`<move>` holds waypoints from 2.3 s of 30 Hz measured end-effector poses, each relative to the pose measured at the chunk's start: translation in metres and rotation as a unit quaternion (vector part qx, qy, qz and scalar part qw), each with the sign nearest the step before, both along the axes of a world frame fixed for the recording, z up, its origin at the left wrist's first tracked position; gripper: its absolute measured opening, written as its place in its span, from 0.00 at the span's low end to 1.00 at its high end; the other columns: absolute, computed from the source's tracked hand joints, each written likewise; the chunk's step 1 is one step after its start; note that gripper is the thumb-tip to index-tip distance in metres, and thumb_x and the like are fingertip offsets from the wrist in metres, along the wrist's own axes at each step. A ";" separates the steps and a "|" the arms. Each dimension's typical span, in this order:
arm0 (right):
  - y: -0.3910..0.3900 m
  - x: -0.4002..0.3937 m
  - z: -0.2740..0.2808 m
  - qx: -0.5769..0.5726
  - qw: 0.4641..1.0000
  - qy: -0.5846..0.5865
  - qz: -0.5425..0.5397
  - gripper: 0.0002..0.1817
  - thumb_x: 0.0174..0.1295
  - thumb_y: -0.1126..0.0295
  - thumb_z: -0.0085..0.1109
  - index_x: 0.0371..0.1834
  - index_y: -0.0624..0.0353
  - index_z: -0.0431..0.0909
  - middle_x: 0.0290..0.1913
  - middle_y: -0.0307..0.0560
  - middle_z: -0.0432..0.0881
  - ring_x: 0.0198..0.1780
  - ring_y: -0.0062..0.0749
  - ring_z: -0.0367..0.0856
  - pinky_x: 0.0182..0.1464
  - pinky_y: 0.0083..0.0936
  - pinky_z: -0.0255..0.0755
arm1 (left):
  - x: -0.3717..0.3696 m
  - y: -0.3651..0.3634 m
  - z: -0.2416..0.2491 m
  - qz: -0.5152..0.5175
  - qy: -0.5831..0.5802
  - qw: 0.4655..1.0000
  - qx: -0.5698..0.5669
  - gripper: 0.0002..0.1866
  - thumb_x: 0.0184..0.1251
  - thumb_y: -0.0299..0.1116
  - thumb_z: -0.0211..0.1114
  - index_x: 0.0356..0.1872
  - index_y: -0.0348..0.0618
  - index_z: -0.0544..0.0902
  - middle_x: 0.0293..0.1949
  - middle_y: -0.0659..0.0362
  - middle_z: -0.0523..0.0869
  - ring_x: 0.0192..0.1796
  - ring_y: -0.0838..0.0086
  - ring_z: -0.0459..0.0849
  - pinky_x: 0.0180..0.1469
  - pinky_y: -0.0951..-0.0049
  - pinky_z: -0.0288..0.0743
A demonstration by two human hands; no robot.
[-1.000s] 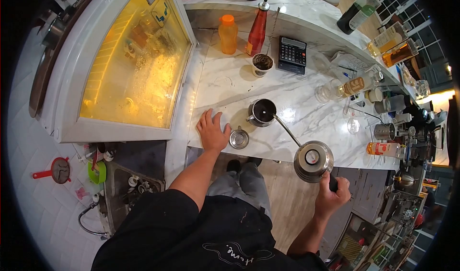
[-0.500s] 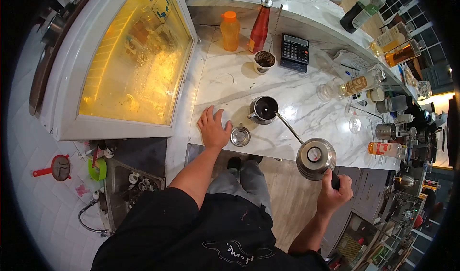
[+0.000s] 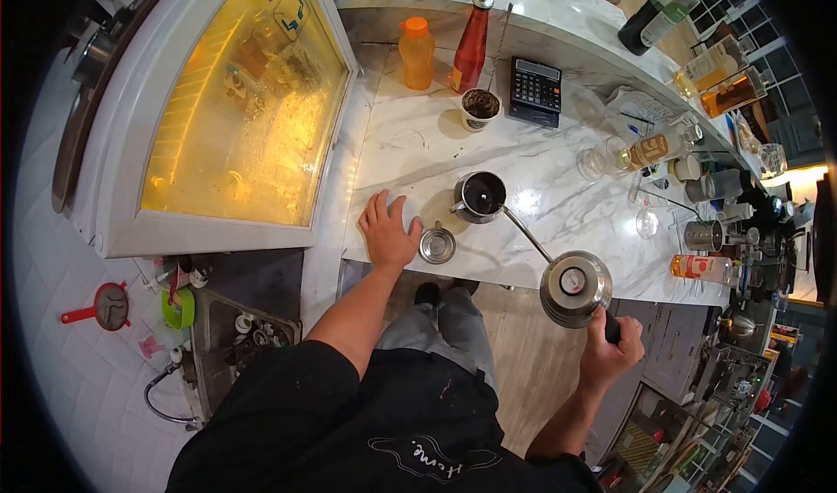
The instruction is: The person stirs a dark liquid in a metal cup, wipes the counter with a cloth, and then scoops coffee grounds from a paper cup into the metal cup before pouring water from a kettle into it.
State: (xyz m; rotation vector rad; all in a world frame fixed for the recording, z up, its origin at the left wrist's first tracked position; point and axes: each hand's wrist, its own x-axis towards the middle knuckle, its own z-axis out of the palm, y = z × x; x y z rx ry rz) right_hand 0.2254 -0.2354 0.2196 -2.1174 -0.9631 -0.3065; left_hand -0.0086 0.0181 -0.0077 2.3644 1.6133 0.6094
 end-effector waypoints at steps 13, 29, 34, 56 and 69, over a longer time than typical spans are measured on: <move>0.006 0.001 -0.003 0.002 1.000 0.000 0.019 0.17 0.52 0.79 0.78 0.24 0.61 0.72 0.20 0.44 0.69 0.26 0.36 0.61 0.34 0.32 0.61 | 0.000 0.001 0.000 -0.003 -0.003 1.000 0.000 0.30 0.64 0.44 0.72 0.66 0.46 0.80 0.73 0.47 0.71 0.78 0.49 0.63 0.78 0.44 0.54; 0.003 0.004 -0.003 0.001 1.000 -0.008 -0.014 0.18 0.53 0.79 0.78 0.23 0.62 0.71 0.20 0.44 0.68 0.26 0.36 0.62 0.31 0.31 0.60 | -0.001 0.001 -0.002 -0.003 -0.001 1.000 0.003 0.29 0.64 0.44 0.71 0.66 0.46 0.80 0.74 0.47 0.70 0.78 0.49 0.64 0.77 0.44 0.54; 0.009 0.002 -0.003 0.016 1.000 0.002 0.011 0.18 0.53 0.79 0.78 0.24 0.62 0.71 0.20 0.44 0.68 0.26 0.35 0.61 0.33 0.31 0.61 | 0.000 0.001 0.000 -0.006 -0.002 1.000 0.003 0.29 0.65 0.44 0.71 0.66 0.47 0.80 0.74 0.47 0.71 0.78 0.48 0.63 0.77 0.43 0.54; 0.013 0.006 0.001 0.012 1.000 0.003 0.006 0.18 0.54 0.79 0.78 0.23 0.62 0.72 0.20 0.42 0.69 0.26 0.32 0.62 0.32 0.29 0.60 | 0.000 0.001 -0.002 -0.009 -0.011 1.000 0.013 0.30 0.64 0.43 0.72 0.66 0.45 0.80 0.73 0.47 0.71 0.78 0.49 0.64 0.77 0.44 0.55; -0.002 0.007 -0.002 0.001 1.000 0.017 0.000 0.17 0.55 0.79 0.77 0.24 0.63 0.72 0.21 0.44 0.70 0.26 0.32 0.64 0.31 0.30 0.60 | 0.000 0.001 -0.002 -0.006 -0.001 1.000 0.004 0.29 0.65 0.43 0.72 0.66 0.45 0.79 0.74 0.47 0.71 0.78 0.49 0.63 0.77 0.44 0.54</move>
